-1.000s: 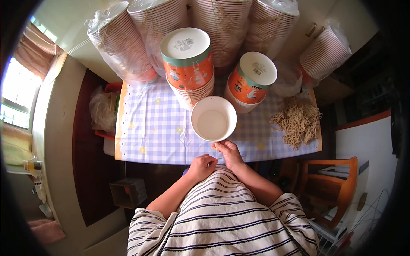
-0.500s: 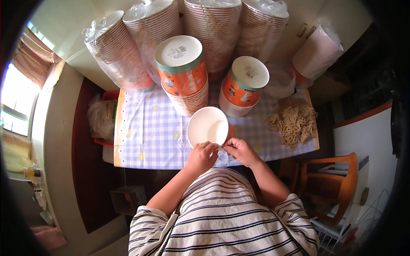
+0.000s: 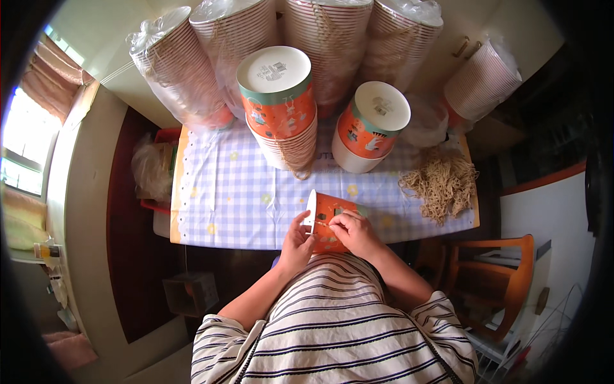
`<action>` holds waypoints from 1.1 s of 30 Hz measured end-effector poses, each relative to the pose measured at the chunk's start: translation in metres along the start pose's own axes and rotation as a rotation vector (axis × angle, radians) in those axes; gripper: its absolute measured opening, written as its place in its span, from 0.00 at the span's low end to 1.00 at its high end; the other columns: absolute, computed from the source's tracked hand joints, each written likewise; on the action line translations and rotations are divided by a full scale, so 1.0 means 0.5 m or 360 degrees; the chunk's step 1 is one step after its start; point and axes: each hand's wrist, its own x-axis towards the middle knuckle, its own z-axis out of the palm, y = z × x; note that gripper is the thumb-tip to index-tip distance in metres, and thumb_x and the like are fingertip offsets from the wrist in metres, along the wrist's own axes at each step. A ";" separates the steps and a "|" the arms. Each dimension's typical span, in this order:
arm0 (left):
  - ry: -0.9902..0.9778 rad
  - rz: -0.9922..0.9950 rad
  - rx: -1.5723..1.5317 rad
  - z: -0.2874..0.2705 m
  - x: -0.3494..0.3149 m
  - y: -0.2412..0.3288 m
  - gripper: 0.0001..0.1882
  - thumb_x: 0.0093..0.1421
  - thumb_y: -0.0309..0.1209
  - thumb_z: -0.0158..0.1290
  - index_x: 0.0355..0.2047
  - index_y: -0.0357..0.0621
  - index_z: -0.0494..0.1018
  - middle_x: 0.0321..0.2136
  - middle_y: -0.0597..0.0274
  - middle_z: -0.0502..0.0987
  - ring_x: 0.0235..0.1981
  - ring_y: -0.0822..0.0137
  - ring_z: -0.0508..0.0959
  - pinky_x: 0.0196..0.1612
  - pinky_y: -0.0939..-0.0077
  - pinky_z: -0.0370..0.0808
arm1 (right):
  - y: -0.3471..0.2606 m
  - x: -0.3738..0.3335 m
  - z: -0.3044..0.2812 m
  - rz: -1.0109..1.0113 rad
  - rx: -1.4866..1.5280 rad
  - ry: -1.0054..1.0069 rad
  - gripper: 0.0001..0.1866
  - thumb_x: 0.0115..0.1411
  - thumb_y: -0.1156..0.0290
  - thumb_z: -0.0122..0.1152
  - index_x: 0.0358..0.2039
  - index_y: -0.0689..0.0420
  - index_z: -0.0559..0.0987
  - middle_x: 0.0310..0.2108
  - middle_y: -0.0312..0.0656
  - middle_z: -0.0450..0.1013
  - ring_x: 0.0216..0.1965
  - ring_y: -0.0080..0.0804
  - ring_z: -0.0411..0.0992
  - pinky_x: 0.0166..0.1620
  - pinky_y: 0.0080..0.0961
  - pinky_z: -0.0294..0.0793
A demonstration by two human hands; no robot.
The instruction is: Packing dry noodle bundles into paper bowls and stacking them for storage.
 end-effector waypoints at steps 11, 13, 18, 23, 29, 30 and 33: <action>-0.0041 0.0419 0.1133 -0.012 0.023 0.037 0.13 0.50 0.18 0.52 0.37 0.40 0.75 0.42 0.51 0.67 0.35 0.68 0.74 0.29 0.80 0.74 | -0.009 0.000 0.011 -0.0055 0.0010 -0.0054 0.05 0.49 0.76 0.58 0.27 0.59 0.71 0.24 0.43 0.69 0.25 0.42 0.71 0.28 0.33 0.71; -0.0035 0.0431 0.1178 -0.013 0.027 0.036 0.12 0.50 0.19 0.53 0.36 0.40 0.75 0.40 0.51 0.68 0.33 0.69 0.75 0.29 0.80 0.74 | -0.010 0.000 0.012 -0.0061 0.0013 -0.0048 0.05 0.48 0.76 0.58 0.26 0.59 0.71 0.24 0.43 0.69 0.25 0.41 0.71 0.28 0.33 0.71; -0.0012 0.0511 0.1262 -0.013 0.034 0.032 0.09 0.49 0.20 0.54 0.34 0.39 0.75 0.36 0.53 0.71 0.26 0.71 0.75 0.29 0.81 0.74 | -0.007 -0.003 0.013 -0.0072 -0.0004 -0.0009 0.05 0.48 0.77 0.58 0.26 0.59 0.71 0.23 0.43 0.69 0.24 0.41 0.71 0.27 0.32 0.71; 0.0045 0.0529 0.1283 -0.013 0.035 0.037 0.08 0.48 0.20 0.54 0.31 0.38 0.75 0.31 0.57 0.74 0.22 0.75 0.73 0.27 0.83 0.72 | -0.003 -0.001 0.005 -0.0082 -0.0037 0.0009 0.05 0.47 0.78 0.58 0.25 0.59 0.70 0.22 0.42 0.69 0.22 0.40 0.71 0.25 0.31 0.70; 0.0075 0.0472 0.1262 -0.011 0.032 0.043 0.08 0.47 0.23 0.55 0.31 0.37 0.75 0.29 0.57 0.74 0.21 0.71 0.73 0.26 0.80 0.73 | 0.000 0.000 0.003 -0.0069 -0.0044 -0.0024 0.06 0.46 0.78 0.58 0.24 0.59 0.70 0.22 0.42 0.69 0.22 0.39 0.71 0.25 0.31 0.70; 0.0077 0.0472 0.1262 -0.011 0.031 0.044 0.08 0.47 0.23 0.55 0.31 0.37 0.75 0.29 0.57 0.74 0.21 0.71 0.73 0.26 0.80 0.73 | -0.001 0.000 0.003 -0.0058 -0.0044 -0.0021 0.06 0.46 0.77 0.58 0.24 0.59 0.70 0.22 0.42 0.69 0.22 0.39 0.71 0.26 0.31 0.70; 0.0085 0.0389 0.1155 -0.007 0.027 0.052 0.09 0.47 0.22 0.55 0.32 0.36 0.75 0.29 0.57 0.74 0.22 0.72 0.75 0.27 0.82 0.74 | 0.000 0.000 0.003 -0.0045 -0.0039 -0.0021 0.06 0.46 0.77 0.58 0.24 0.58 0.70 0.22 0.42 0.69 0.22 0.39 0.71 0.26 0.31 0.70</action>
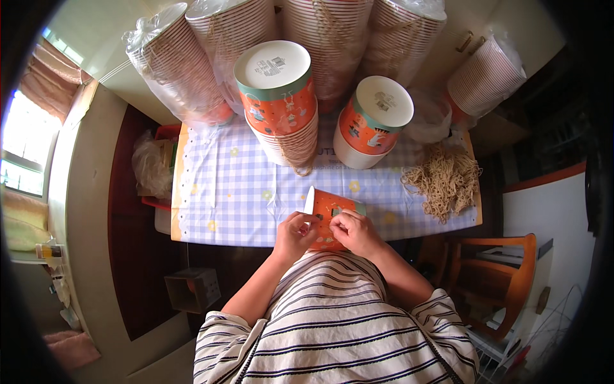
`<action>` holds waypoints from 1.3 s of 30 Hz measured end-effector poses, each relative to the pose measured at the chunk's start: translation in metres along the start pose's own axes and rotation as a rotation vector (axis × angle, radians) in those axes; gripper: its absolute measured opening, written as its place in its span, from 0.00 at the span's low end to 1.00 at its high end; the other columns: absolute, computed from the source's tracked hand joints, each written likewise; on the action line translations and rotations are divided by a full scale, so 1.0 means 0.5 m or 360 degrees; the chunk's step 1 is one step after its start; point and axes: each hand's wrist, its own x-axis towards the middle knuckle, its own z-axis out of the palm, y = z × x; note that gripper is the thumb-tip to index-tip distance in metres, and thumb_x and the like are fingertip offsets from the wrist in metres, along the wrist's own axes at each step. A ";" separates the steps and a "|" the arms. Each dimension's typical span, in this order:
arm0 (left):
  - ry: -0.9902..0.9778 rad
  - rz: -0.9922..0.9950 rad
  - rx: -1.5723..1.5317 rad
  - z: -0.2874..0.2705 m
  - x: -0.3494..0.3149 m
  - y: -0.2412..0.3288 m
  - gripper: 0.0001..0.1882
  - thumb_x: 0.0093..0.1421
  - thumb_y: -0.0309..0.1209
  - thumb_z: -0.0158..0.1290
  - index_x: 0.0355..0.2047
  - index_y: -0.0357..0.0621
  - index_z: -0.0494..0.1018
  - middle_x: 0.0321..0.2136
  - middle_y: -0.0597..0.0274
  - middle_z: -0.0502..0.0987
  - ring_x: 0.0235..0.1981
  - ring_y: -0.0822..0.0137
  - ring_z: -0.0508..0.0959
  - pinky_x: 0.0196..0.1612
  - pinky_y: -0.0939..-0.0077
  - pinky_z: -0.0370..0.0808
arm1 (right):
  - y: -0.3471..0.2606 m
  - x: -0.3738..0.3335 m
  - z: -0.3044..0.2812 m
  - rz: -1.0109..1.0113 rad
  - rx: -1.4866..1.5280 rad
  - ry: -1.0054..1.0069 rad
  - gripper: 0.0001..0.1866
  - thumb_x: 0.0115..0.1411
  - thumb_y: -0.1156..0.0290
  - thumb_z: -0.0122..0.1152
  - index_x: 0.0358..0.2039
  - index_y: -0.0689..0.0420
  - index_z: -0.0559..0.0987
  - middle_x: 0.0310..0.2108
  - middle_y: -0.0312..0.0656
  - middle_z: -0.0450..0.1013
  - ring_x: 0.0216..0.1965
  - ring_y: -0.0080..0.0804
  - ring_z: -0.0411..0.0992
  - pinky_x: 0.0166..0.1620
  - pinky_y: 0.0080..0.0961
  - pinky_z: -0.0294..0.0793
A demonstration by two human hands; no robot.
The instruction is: Packing dry noodle bundles into paper bowls and stacking them for storage.
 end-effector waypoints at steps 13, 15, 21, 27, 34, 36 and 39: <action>0.0045 -0.0042 -0.0310 0.008 -0.012 -0.022 0.25 0.51 0.20 0.51 0.51 0.39 0.62 0.29 0.58 0.75 0.28 0.73 0.77 0.28 0.80 0.75 | -0.010 0.003 -0.009 0.0061 0.0072 -0.0026 0.04 0.48 0.76 0.59 0.25 0.59 0.72 0.23 0.42 0.71 0.24 0.38 0.72 0.27 0.29 0.72; 0.0062 -0.0042 -0.0345 0.014 -0.009 -0.020 0.24 0.51 0.20 0.51 0.50 0.38 0.63 0.28 0.58 0.76 0.28 0.73 0.77 0.29 0.80 0.75 | -0.011 0.003 -0.006 0.0056 0.0077 -0.0020 0.05 0.48 0.76 0.59 0.25 0.59 0.72 0.23 0.42 0.71 0.24 0.38 0.72 0.27 0.29 0.72; 0.0081 -0.0152 -0.0383 0.019 -0.002 -0.003 0.20 0.53 0.19 0.51 0.48 0.35 0.65 0.26 0.61 0.75 0.27 0.77 0.74 0.32 0.83 0.72 | -0.007 0.002 -0.004 0.0052 0.0070 -0.0014 0.05 0.48 0.76 0.59 0.25 0.59 0.72 0.23 0.42 0.71 0.24 0.38 0.73 0.27 0.30 0.72; 0.0140 -0.0142 -0.0270 0.021 -0.003 0.000 0.20 0.52 0.20 0.51 0.48 0.36 0.65 0.24 0.62 0.75 0.25 0.78 0.74 0.31 0.83 0.72 | 0.000 0.003 -0.001 -0.0015 -0.0031 0.0000 0.05 0.46 0.77 0.58 0.24 0.58 0.71 0.22 0.41 0.70 0.22 0.40 0.71 0.26 0.32 0.71; 0.0166 -0.0170 -0.0276 0.020 -0.003 0.002 0.22 0.52 0.21 0.52 0.48 0.37 0.64 0.24 0.63 0.75 0.25 0.79 0.73 0.31 0.84 0.72 | 0.000 0.005 -0.003 0.0001 -0.0053 -0.0016 0.05 0.45 0.78 0.58 0.23 0.58 0.70 0.21 0.42 0.69 0.23 0.41 0.71 0.26 0.33 0.70; 0.0153 -0.0179 -0.0282 0.018 -0.003 -0.011 0.23 0.52 0.22 0.53 0.49 0.37 0.63 0.24 0.63 0.74 0.25 0.79 0.73 0.31 0.85 0.72 | 0.002 0.005 -0.002 0.0010 -0.0026 -0.0005 0.05 0.46 0.78 0.58 0.23 0.58 0.70 0.21 0.42 0.69 0.23 0.41 0.71 0.26 0.32 0.70; 0.0031 -0.0214 -0.0589 0.010 -0.004 -0.043 0.28 0.52 0.22 0.55 0.53 0.38 0.60 0.28 0.58 0.74 0.32 0.74 0.75 0.37 0.79 0.73 | 0.002 0.004 -0.007 0.0053 0.0066 0.0016 0.04 0.48 0.77 0.58 0.24 0.59 0.71 0.22 0.42 0.69 0.23 0.39 0.71 0.27 0.30 0.70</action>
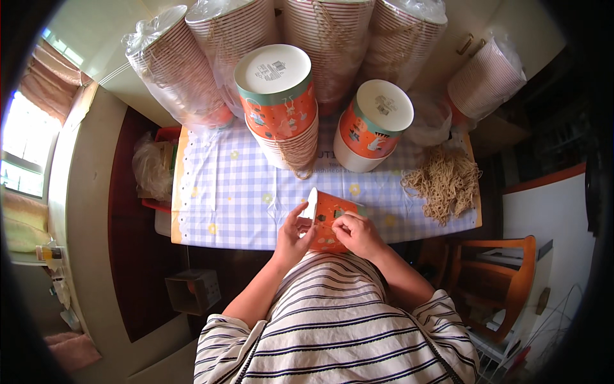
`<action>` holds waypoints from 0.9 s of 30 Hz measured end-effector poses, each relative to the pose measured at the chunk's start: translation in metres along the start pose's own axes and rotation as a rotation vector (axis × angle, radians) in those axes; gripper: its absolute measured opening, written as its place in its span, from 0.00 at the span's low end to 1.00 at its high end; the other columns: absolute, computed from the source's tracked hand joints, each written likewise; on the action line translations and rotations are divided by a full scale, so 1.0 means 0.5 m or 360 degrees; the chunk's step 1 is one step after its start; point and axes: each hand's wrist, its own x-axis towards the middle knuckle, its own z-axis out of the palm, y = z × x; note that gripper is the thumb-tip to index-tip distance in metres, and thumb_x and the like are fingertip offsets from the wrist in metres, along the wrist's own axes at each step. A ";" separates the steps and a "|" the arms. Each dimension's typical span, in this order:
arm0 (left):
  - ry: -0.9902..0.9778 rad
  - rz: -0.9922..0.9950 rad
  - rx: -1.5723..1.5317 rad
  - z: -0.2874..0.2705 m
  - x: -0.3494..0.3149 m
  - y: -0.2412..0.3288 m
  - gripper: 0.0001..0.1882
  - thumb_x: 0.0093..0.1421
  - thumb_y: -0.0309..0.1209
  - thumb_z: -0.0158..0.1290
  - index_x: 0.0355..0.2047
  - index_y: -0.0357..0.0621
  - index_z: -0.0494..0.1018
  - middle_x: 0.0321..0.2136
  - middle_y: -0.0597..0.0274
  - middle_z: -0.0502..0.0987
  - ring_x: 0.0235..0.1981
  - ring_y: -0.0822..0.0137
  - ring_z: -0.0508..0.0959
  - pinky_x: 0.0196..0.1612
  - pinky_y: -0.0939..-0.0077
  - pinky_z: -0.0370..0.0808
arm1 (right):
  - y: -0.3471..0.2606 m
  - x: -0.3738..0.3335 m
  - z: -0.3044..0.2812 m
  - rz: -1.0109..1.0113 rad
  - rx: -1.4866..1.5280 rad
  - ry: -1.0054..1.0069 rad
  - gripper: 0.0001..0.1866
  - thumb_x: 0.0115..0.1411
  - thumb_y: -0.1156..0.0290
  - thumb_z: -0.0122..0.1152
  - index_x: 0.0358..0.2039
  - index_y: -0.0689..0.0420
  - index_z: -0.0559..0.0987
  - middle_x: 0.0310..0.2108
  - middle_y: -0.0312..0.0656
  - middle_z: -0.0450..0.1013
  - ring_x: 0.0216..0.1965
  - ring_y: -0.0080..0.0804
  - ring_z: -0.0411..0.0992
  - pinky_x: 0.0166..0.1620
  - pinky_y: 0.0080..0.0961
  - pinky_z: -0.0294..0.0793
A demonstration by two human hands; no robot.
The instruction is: Packing dry noodle bundles into paper bowls and stacking them for storage.
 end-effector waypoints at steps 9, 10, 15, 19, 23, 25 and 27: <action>-0.0565 0.0554 0.1444 -0.072 -0.015 -0.007 0.33 0.37 0.27 0.59 0.49 0.47 0.68 0.46 0.55 0.70 0.55 0.51 0.62 0.59 0.55 0.55 | 0.045 0.008 -0.060 0.0365 0.1009 -0.0174 0.03 0.58 0.74 0.54 0.30 0.59 0.72 0.27 0.30 0.67 0.31 0.14 0.63 0.36 0.14 0.64; -0.0562 0.0557 0.1440 -0.075 -0.011 -0.020 0.33 0.37 0.27 0.59 0.49 0.47 0.68 0.46 0.55 0.70 0.55 0.51 0.62 0.59 0.55 0.55 | 0.055 0.008 -0.068 0.0450 0.1178 -0.0168 0.03 0.58 0.73 0.54 0.31 0.58 0.72 0.28 0.30 0.67 0.31 0.14 0.63 0.36 0.13 0.64; -0.0485 0.1162 0.1661 -0.086 0.023 -0.049 0.15 0.42 0.25 0.57 0.34 0.47 0.73 0.41 0.62 0.72 0.53 0.58 0.66 0.58 0.54 0.57 | 0.107 0.015 -0.082 0.0543 0.1656 -0.0001 0.04 0.59 0.70 0.54 0.33 0.56 0.72 0.27 0.29 0.68 0.27 0.13 0.61 0.32 0.09 0.59; -0.0439 0.1309 0.1629 -0.079 0.023 -0.025 0.12 0.45 0.25 0.57 0.32 0.47 0.73 0.33 0.66 0.73 0.44 0.63 0.72 0.54 0.56 0.61 | 0.157 0.007 -0.081 0.0673 0.1724 0.0183 0.07 0.59 0.67 0.55 0.35 0.55 0.72 0.26 0.29 0.68 0.26 0.13 0.61 0.30 0.10 0.59; -0.0288 0.1371 0.1596 -0.061 0.020 0.010 0.12 0.47 0.27 0.56 0.35 0.46 0.73 0.25 0.67 0.71 0.32 0.67 0.73 0.48 0.61 0.67 | 0.156 -0.016 -0.072 0.0822 0.1259 0.0154 0.10 0.59 0.69 0.54 0.41 0.56 0.71 0.25 0.28 0.67 0.25 0.13 0.63 0.28 0.11 0.61; -0.0224 0.1348 0.1574 -0.051 0.025 0.016 0.12 0.48 0.27 0.56 0.36 0.46 0.72 0.24 0.67 0.71 0.31 0.68 0.73 0.47 0.63 0.68 | 0.172 -0.044 -0.056 0.0918 0.1288 0.0044 0.09 0.59 0.69 0.53 0.39 0.57 0.72 0.25 0.29 0.68 0.26 0.14 0.65 0.30 0.12 0.62; -0.0205 0.1359 0.1578 -0.040 0.030 0.018 0.15 0.48 0.26 0.56 0.38 0.46 0.72 0.23 0.68 0.70 0.30 0.68 0.72 0.47 0.63 0.68 | 0.180 -0.075 -0.034 0.0971 0.1134 -0.0070 0.07 0.59 0.69 0.53 0.35 0.57 0.75 0.24 0.30 0.69 0.27 0.14 0.66 0.29 0.13 0.63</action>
